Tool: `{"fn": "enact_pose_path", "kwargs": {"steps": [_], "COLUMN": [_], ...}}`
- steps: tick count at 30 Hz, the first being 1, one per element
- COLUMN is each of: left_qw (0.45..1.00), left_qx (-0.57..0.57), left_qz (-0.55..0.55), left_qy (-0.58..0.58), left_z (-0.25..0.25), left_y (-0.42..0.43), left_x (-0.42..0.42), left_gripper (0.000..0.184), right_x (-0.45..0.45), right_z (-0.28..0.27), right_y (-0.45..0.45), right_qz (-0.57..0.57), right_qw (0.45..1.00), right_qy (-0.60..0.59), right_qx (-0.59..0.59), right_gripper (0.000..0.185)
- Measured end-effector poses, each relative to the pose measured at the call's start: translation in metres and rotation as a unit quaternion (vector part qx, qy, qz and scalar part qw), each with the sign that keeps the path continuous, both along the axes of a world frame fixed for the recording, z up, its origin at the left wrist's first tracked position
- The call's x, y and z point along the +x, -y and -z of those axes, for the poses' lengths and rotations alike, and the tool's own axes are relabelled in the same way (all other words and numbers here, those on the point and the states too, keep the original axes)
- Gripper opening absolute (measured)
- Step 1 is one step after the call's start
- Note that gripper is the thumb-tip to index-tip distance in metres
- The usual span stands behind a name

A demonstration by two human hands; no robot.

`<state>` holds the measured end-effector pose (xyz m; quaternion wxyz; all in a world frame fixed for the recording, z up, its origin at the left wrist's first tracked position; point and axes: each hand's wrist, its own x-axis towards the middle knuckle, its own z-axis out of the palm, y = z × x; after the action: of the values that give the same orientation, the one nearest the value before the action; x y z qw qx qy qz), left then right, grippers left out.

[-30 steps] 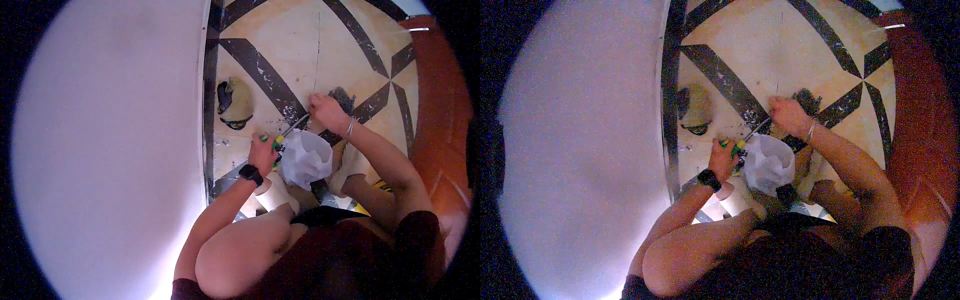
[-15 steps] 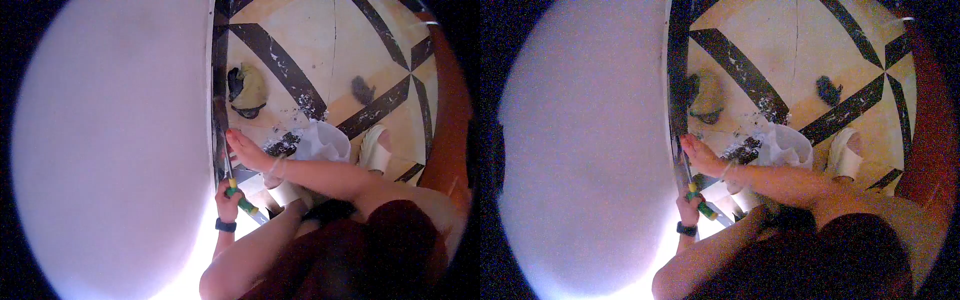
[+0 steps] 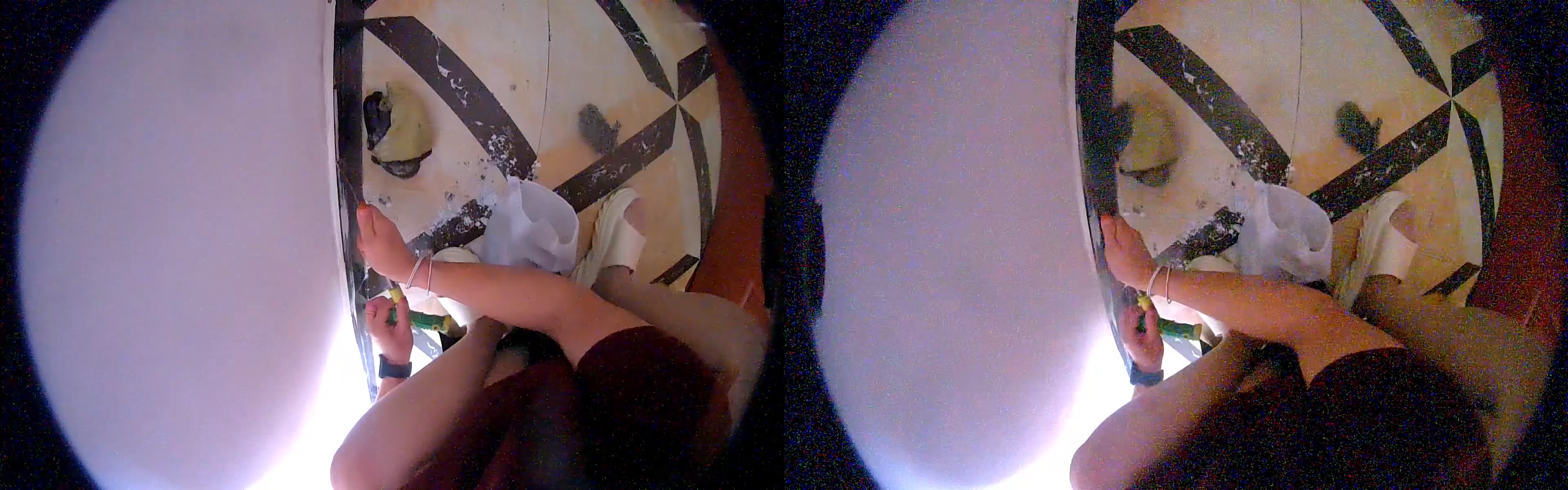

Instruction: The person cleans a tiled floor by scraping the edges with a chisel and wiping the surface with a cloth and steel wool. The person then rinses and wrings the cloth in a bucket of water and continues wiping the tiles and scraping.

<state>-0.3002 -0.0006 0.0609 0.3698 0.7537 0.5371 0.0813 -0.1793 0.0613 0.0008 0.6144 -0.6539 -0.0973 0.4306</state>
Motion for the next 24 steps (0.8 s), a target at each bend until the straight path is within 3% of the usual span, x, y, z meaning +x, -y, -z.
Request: {"fn": "enact_pose_path", "kwargs": {"steps": [1, 2, 4, 5, 7, 8, 9, 10, 11, 15, 18, 20, 22, 23, 24], "left_qw": [1.0, 0.998, 0.979, 0.998, 0.998, 0.998, 0.998, 0.997, 0.998, 0.997, 0.996, 0.992, 0.997, 0.994, 0.995], "left_qx": [0.012, 0.0, -0.124, -0.02, -0.037, -0.039, -0.007, 0.008, 0.014, 0.018, -0.017, 0.027, -0.044, -0.013, 0.0], "left_qz": [0.013, 0.011, -0.105, 0.007, 0.0, -0.005, 0.057, 0.012, 0.035, 0.066, 0.043, 0.12, 0.028, 0.106, 0.088], "left_qy": [0.02, 0.063, 0.124, 0.067, 0.046, 0.039, 0.023, 0.072, 0.054, 0.033, 0.076, 0.029, 0.055, 0.023, 0.052], "left_z": [0.0, 0.016, 0.017, 0.018, 0.008, 0.006, 0.007, 0.011, 0.016, 0.01, 0.007, 0.008, -0.011, 0.003, 0.0], "left_y": [0.002, 0.011, 0.019, 0.015, 0.007, 0.006, 0.01, 0.02, 0.015, -0.011, 0.01, -0.017, -0.021, -0.019, -0.013], "left_x": [-0.001, -0.017, -0.009, -0.01, 0.004, 0.005, 0.003, 0.006, 0.003, 0.023, 0.027, 0.036, 0.058, 0.043, 0.052], "left_gripper": [0.01, 0.009, 0.008, 0.007, 0.007, 0.007, 0.007, 0.009, 0.01, 0.011, 0.011, 0.012, 0.012, 0.01, 0.008], "right_x": [0.009, 0.01, 0.009, 0.01, 0.012, 0.007, 0.009, 0.013, 0.018, 0.033, 0.037, 0.053, 0.059, 0.055, 0.063], "right_z": [-0.007, -0.007, -0.009, -0.003, 0.0, -0.005, -0.012, -0.015, -0.016, -0.001, -0.014, -0.003, -0.004, 0.002, -0.004], "right_y": [-0.001, 0.002, 0.008, 0.004, -0.003, 0.002, 0.008, 0.01, 0.01, -0.012, 0.001, -0.015, -0.021, -0.017, -0.019], "right_qz": [-0.035, -0.049, -0.07, -0.056, -0.031, -0.037, -0.042, -0.044, -0.058, 0.006, -0.086, -0.08, -0.083, -0.084, -0.072], "right_qw": [0.995, 0.996, 0.995, 0.996, 0.994, 0.996, 0.997, 0.997, 0.995, 0.989, 0.992, 0.985, 0.963, 0.963, 0.968], "right_qy": [-0.089, -0.07, -0.039, -0.001, 0.065, 0.03, 0.005, -0.022, 0.057, 0.148, 0.006, 0.137, 0.251, 0.252, 0.238], "right_qx": [-0.023, -0.033, -0.062, -0.067, -0.083, -0.081, -0.072, -0.066, -0.056, -0.015, -0.09, -0.07, -0.045, -0.043, -0.039], "right_gripper": [0.035, 0.035, 0.035, 0.036, 0.037, 0.036, 0.036, 0.036, 0.036, 0.034, 0.031, 0.03, 0.029, 0.025, 0.025]}}
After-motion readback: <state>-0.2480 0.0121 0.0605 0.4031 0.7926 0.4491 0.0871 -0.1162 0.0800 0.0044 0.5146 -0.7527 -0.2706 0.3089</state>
